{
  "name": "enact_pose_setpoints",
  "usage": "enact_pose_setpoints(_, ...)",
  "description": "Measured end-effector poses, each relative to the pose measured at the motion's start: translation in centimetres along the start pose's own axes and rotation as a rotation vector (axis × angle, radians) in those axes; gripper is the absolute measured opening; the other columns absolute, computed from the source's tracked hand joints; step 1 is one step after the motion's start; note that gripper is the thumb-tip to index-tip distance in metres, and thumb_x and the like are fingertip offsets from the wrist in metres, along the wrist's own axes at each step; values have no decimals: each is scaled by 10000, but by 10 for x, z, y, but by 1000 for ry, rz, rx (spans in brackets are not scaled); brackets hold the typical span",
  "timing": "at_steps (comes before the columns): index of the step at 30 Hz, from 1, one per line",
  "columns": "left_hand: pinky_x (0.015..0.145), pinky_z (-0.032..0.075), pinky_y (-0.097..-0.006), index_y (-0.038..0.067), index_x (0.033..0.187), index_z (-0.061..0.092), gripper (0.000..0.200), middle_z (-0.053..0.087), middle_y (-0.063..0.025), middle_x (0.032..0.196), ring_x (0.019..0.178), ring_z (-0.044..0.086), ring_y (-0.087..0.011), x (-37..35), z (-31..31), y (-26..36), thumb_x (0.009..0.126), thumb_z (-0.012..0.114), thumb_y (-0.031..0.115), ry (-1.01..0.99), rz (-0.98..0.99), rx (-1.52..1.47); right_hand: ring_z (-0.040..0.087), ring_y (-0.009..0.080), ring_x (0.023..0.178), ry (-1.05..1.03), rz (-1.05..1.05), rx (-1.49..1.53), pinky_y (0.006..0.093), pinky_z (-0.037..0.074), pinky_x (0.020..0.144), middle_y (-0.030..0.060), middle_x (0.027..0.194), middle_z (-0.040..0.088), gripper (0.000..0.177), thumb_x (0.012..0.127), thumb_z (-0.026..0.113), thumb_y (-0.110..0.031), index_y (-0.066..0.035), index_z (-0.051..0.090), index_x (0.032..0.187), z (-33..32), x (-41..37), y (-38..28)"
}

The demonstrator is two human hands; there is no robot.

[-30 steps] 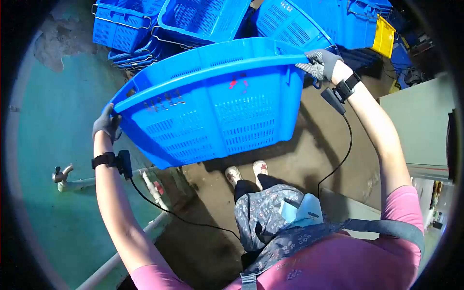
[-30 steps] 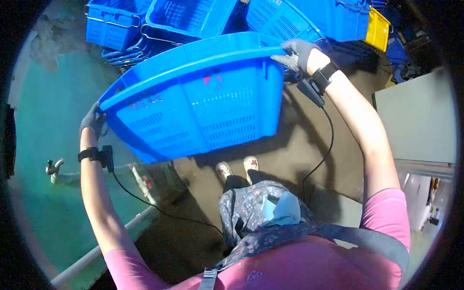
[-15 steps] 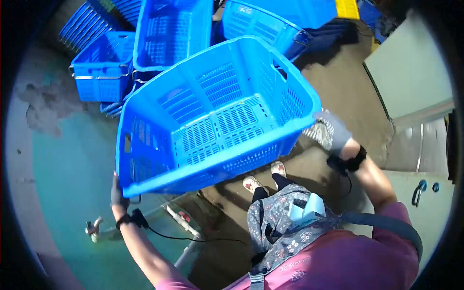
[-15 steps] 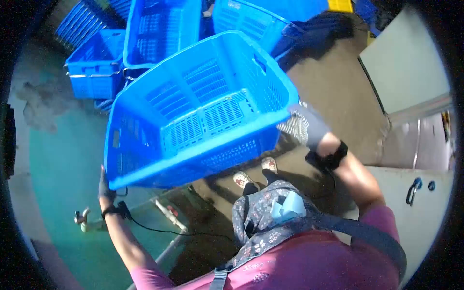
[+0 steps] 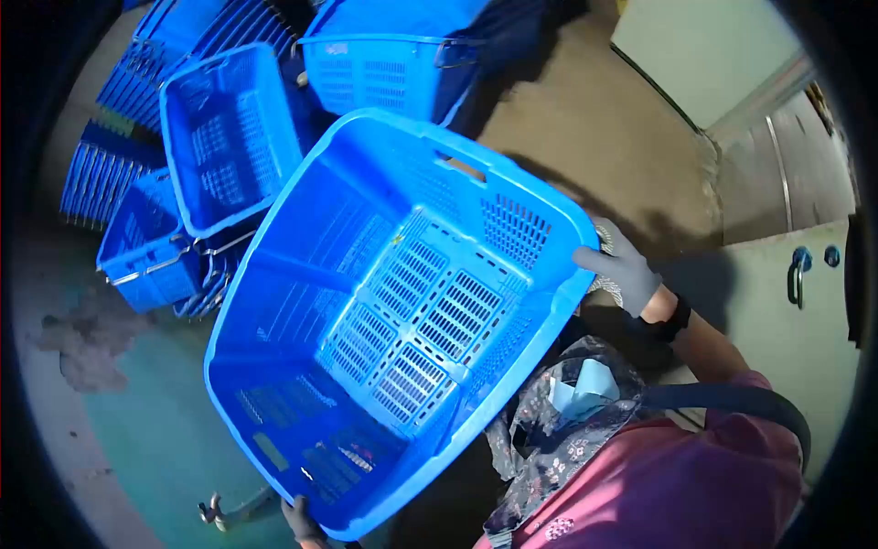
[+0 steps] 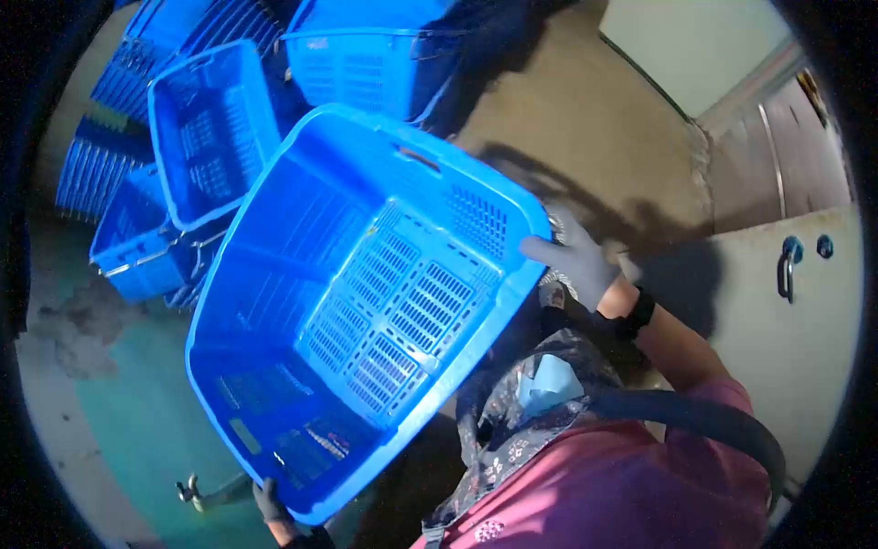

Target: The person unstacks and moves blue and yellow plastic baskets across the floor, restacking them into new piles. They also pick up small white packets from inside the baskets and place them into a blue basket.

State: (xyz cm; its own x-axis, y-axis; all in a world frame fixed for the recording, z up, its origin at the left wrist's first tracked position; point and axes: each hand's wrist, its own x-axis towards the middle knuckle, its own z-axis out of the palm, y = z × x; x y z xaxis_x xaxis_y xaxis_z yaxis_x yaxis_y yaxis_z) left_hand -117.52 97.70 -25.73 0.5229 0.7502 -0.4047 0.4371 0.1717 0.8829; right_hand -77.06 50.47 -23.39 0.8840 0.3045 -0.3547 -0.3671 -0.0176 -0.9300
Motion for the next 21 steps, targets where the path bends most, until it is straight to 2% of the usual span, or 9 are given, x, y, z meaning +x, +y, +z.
enact_pose_setpoints(1,673,470,-287,-37,1063,487,415,578,-87,855,744,570,-185,-6,6,9,675,521,108,-45,6,19,470,140,1001,25,2,63,285,369,875,66,1094,504,432,794,574,-117,3,410,1176,-1,1,1)
enact_pose_setpoints(4,839,392,-393,-34,1193,396,577,503,-161,1069,928,496,-250,-32,0,38,715,634,184,85,-182,198,462,153,1010,124,-18,17,286,377,868,90,1094,484,536,757,619,-138,15,358,1199,-26,12,22)
enact_pose_setpoints(5,801,418,-385,-50,1177,399,549,503,-165,1067,921,501,-262,-29,-16,36,716,619,153,83,-162,122,463,158,1007,141,-46,-3,285,382,860,97,1087,481,577,737,639,-145,15,341,1205,-33,15,25)
enact_pose_setpoints(7,794,423,-379,-56,1162,408,514,512,-163,1052,911,507,-263,-41,20,87,719,602,120,70,-85,244,467,162,992,234,-38,-42,288,395,840,100,1070,478,618,706,659,-146,4,323,1202,-44,23,22)
enact_pose_setpoints(10,792,428,-375,-56,1147,422,448,522,-164,1029,895,522,-267,-22,52,143,746,561,85,-119,-5,226,482,160,941,323,-119,5,288,405,818,87,1032,486,570,702,642,-113,-3,345,1176,-77,28,11)
enact_pose_setpoints(12,798,434,-374,-65,1130,450,389,516,-188,1066,909,522,-275,16,101,179,775,521,78,-97,6,317,485,153,920,440,-130,55,285,409,800,84,1004,501,516,697,628,-93,-1,385,1144,-111,36,9)
enact_pose_setpoints(15,614,443,-252,-1,979,536,279,581,-54,791,656,543,-142,51,211,199,735,519,132,-389,108,409,491,156,904,593,-162,88,282,403,800,85,983,514,490,699,618,-110,1,409,1128,-204,42,26)
enact_pose_setpoints(17,567,432,-245,-15,926,562,266,571,-46,724,613,538,-138,59,291,219,687,505,86,-437,121,449,493,162,887,640,-179,176,292,400,793,78,971,516,462,699,617,-143,-8,424,1096,-259,51,45)
enact_pose_setpoints(21,549,400,-232,11,883,582,204,565,-19,709,594,513,-107,96,420,214,699,522,77,-604,132,435,494,161,884,887,-212,201,292,402,790,72,974,521,449,688,609,-110,-11,437,1090,-337,49,69)
